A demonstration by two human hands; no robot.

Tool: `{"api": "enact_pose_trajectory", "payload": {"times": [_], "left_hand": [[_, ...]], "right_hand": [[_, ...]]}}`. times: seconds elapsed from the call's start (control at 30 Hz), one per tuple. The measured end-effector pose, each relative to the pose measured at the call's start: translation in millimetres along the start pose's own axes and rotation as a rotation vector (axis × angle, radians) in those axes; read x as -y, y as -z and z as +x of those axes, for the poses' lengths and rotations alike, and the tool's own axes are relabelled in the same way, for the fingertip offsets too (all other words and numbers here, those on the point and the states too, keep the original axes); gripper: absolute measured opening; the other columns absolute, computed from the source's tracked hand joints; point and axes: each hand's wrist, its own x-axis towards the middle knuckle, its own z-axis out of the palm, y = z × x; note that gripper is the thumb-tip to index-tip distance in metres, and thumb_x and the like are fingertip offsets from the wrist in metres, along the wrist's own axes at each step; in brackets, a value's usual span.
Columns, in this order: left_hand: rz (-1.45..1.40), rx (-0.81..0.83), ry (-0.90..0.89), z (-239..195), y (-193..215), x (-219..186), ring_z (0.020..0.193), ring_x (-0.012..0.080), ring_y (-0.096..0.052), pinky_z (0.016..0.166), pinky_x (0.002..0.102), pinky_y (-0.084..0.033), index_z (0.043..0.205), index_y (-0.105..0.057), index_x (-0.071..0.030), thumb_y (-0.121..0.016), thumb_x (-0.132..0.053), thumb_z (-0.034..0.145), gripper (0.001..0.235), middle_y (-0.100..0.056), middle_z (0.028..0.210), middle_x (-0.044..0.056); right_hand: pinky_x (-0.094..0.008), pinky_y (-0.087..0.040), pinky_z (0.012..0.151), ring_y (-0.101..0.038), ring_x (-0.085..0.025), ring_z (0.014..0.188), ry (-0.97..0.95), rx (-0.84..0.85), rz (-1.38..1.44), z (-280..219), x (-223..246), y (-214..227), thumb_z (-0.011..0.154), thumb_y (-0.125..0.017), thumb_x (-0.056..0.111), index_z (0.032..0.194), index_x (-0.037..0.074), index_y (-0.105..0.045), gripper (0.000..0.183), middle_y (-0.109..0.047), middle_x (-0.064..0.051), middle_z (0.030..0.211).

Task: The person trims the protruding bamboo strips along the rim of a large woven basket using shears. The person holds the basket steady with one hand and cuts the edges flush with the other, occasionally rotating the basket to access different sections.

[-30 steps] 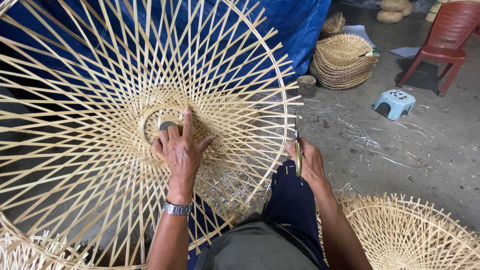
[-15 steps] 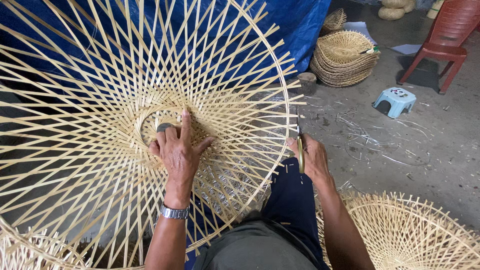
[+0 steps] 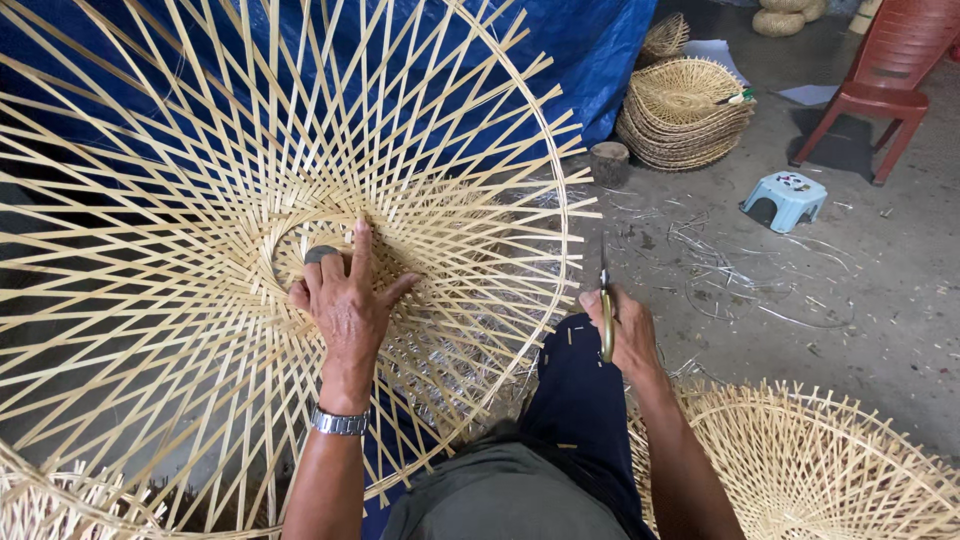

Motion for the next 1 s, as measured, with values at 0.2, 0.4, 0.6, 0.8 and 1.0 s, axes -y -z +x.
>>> {"api": "enact_pose_trajectory", "payload": {"times": [0.2, 0.4, 0.6, 0.8, 1.0], "left_hand": [[0.003, -0.012, -0.017, -3.0, 0.0, -5.2, 0.095, 0.0261, -0.046, 0.087, 0.047, -0.028, 0.153, -0.053, -0.019, -0.082, -0.065, 0.071, 0.098, -0.051, 0.095, 0.006], [0.015, 0.026, -0.014, -6.7, -2.9, -6.9, 0.092, 0.0252, -0.046, 0.085, 0.046, -0.026, 0.156, -0.050, -0.021, -0.082, -0.065, 0.073, 0.100, -0.052, 0.092, 0.005], [0.023, -0.009, -0.026, -8.6, -5.2, -7.6, 0.093, 0.0244, -0.046, 0.086, 0.046, -0.026, 0.158, -0.046, -0.022, -0.081, -0.066, 0.073, 0.102, -0.053, 0.095, 0.004], [0.024, 0.010, -0.020, -9.6, -3.5, -7.7, 0.092, 0.0248, -0.047, 0.085, 0.047, -0.026, 0.159, -0.044, -0.022, -0.082, -0.066, 0.074, 0.103, -0.054, 0.095, 0.004], [0.007, -0.020, -0.031, -9.3, 0.3, -9.5, 0.096, 0.0248, -0.048, 0.087, 0.048, -0.027, 0.158, -0.045, -0.022, -0.082, -0.064, 0.073, 0.102, -0.055, 0.098, 0.004]], "right_hand": [[-0.041, -0.049, 0.059, -0.063, -0.023, 0.060, 0.026, 0.077, -0.080, 17.4, 1.1, 3.1, 0.088, -0.049, 0.070, 0.097, 0.004, -0.068, 0.069, -0.064, -0.010, 0.064], [-0.036, -0.055, 0.052, -0.069, -0.018, 0.057, -0.008, 0.082, 0.020, 27.6, 21.7, 8.1, 0.087, -0.046, 0.072, 0.088, 0.007, -0.066, 0.068, -0.068, -0.005, 0.065], [-0.036, -0.053, 0.050, -0.067, -0.020, 0.052, -0.047, 0.073, -0.005, 28.1, 32.6, 13.3, 0.086, -0.049, 0.075, 0.079, 0.006, -0.067, 0.071, -0.064, -0.008, 0.057], [-0.037, -0.055, 0.053, -0.070, -0.021, 0.053, -0.035, 0.090, -0.007, 28.0, 31.1, 13.1, 0.083, -0.048, 0.078, 0.083, 0.007, -0.069, 0.073, -0.065, -0.008, 0.057], [-0.036, -0.052, 0.054, -0.069, -0.021, 0.052, -0.007, 0.076, -0.037, 28.1, 32.1, 13.5, 0.085, -0.048, 0.078, 0.082, 0.007, -0.069, 0.073, -0.063, -0.007, 0.054]]}}
